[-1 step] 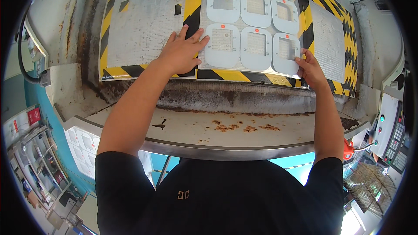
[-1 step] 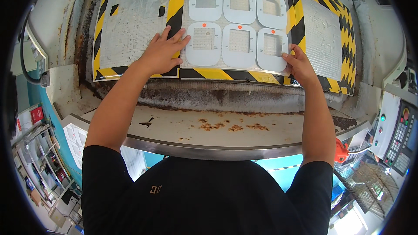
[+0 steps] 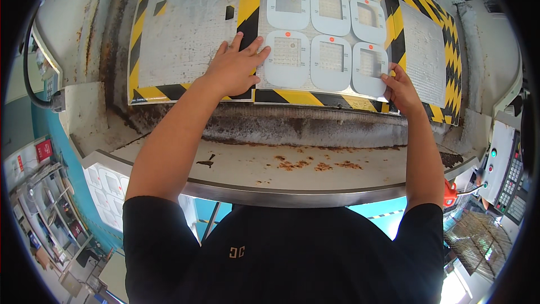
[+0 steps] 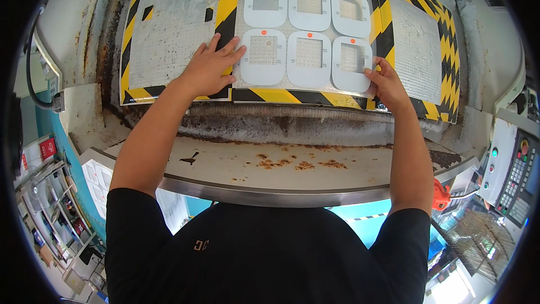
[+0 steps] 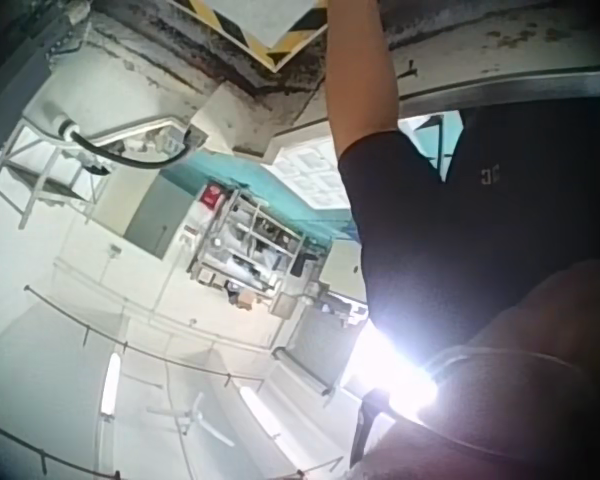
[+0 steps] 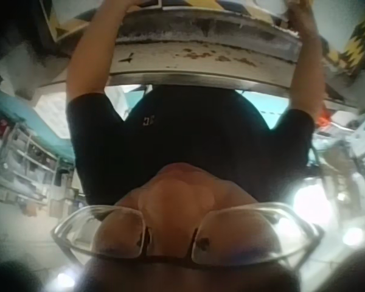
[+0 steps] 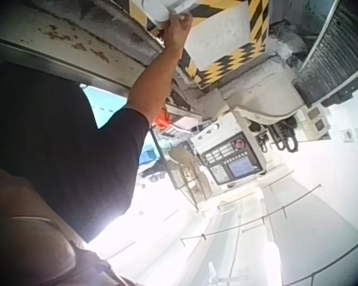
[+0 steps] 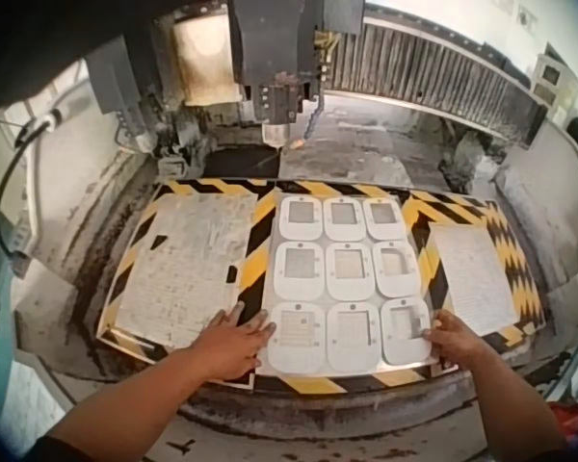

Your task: The person removes a panel from a machine, cleans the bed with an air nozzle, and places a new panel on it. After walking to a table, they use the air nozzle to separate a sheet of stickers and return to the machine to place them on the bed.

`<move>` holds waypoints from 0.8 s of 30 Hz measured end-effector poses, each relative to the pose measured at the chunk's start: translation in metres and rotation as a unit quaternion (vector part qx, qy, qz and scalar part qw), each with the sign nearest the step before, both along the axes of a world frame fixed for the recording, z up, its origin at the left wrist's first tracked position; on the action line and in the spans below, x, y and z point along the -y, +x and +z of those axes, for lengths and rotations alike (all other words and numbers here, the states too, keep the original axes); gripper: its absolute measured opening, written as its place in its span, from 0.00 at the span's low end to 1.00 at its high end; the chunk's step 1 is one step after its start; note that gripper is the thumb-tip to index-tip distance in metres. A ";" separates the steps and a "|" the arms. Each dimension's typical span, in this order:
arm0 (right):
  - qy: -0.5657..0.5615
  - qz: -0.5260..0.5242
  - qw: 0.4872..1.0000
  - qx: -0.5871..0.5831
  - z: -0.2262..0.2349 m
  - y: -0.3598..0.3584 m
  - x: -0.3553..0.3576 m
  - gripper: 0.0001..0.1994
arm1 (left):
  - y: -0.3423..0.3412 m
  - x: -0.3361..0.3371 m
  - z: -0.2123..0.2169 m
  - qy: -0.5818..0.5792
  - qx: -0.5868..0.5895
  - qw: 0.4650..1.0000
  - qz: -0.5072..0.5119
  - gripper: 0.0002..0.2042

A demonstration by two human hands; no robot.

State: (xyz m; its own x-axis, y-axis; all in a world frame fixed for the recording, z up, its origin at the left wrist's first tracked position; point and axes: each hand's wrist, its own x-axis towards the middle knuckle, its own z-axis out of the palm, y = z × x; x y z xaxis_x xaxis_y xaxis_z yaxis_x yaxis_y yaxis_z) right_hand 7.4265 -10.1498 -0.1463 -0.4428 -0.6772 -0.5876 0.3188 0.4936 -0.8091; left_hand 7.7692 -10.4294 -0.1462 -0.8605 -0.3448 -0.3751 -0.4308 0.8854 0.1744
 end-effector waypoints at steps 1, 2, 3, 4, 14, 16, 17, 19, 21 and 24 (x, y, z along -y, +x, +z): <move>0.003 -0.003 1.000 -0.004 0.001 0.001 0.001 0.14 | 0.001 0.000 0.000 0.006 -0.001 1.000 0.002 0.36; 0.003 -0.003 1.000 -0.004 0.002 0.001 0.001 0.14 | 0.001 0.000 0.000 0.011 -0.003 1.000 0.005 0.36; 0.006 0.001 1.000 -0.002 0.002 0.001 0.001 0.14 | 0.000 0.000 0.001 0.011 -0.003 1.000 0.005 0.36; 0.008 0.005 1.000 0.000 0.003 0.000 0.000 0.14 | -0.001 -0.001 0.003 0.008 0.003 1.000 0.005 0.36; 0.017 0.000 1.000 -0.006 0.000 -0.002 0.002 0.15 | -0.004 -0.003 0.011 0.016 0.004 1.000 0.013 0.41; 0.011 0.009 1.000 0.003 0.002 -0.005 0.003 0.15 | -0.005 -0.003 0.012 0.010 0.003 1.000 0.012 0.42; 0.008 0.010 1.000 0.001 0.002 -0.003 0.001 0.15 | -0.005 -0.003 0.014 0.006 0.003 1.000 0.011 0.42; -0.003 -0.009 1.000 0.001 0.002 -0.001 0.000 0.14 | -0.005 -0.002 0.012 0.008 -0.009 1.000 0.014 0.43; -0.026 0.010 1.000 0.011 0.002 -0.003 -0.001 0.14 | -0.005 -0.004 0.011 0.010 -0.018 1.000 0.017 0.43; 0.001 -0.005 1.000 -0.008 0.005 0.005 0.003 0.11 | -0.004 -0.003 0.013 0.024 -0.007 0.999 0.026 0.46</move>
State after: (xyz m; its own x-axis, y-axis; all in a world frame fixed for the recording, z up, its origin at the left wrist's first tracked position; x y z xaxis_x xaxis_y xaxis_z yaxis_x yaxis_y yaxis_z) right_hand 7.4313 -10.1529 -0.1412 -0.4595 -0.6710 -0.5819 0.3105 0.4924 -0.8131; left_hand 7.7650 -10.4264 -0.1330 -0.8471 -0.3713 -0.3803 -0.4736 0.8519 0.2233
